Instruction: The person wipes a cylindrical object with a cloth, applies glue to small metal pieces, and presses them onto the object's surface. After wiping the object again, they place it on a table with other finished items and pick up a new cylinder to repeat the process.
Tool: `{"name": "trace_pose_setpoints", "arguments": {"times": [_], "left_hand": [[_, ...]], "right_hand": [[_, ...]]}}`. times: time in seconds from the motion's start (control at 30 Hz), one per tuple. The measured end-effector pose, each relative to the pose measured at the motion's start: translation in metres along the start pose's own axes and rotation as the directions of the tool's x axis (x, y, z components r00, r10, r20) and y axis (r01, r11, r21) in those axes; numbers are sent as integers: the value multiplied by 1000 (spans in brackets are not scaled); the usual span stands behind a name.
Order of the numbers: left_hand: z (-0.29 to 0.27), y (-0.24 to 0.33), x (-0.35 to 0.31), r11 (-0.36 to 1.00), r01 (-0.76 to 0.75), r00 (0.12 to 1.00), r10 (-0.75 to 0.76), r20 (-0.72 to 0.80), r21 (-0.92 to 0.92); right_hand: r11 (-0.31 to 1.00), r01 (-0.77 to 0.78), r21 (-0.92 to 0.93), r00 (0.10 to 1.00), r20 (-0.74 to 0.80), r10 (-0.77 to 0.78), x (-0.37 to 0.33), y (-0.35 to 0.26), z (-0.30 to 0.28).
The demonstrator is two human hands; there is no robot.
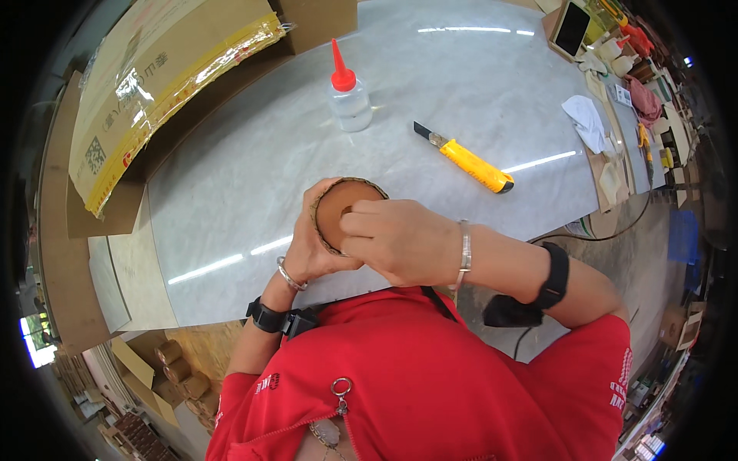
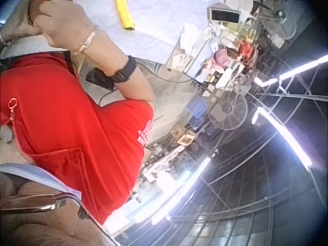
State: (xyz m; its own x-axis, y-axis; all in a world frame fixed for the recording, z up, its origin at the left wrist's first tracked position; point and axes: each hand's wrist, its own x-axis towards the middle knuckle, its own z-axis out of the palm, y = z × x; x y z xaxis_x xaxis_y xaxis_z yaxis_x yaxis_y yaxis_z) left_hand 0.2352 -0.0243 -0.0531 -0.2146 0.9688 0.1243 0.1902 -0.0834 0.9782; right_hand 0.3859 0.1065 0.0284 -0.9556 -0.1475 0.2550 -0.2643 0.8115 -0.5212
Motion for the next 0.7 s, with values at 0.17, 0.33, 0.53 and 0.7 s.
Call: {"name": "trace_pose_setpoints", "arguments": {"times": [0.17,0.33,0.53,0.7], "left_hand": [[4,-2,-2,999,-23,999,22,-41,-22],[-2,-9,0,986,-102,995,103,1,133],[6,-10,-2,996,-2,999,-2,-50,-91],[3,-3,0,1000,-12,999,12,-40,4]], "right_hand": [[1000,8,-19,990,-140,-10,14,19,-4],[985,155,-76,980,-114,-163,26,14,12],[1000,3,-12,999,-37,-3,-8,8,-10],[998,31,-50,982,-186,-40,20,16,5]]}}
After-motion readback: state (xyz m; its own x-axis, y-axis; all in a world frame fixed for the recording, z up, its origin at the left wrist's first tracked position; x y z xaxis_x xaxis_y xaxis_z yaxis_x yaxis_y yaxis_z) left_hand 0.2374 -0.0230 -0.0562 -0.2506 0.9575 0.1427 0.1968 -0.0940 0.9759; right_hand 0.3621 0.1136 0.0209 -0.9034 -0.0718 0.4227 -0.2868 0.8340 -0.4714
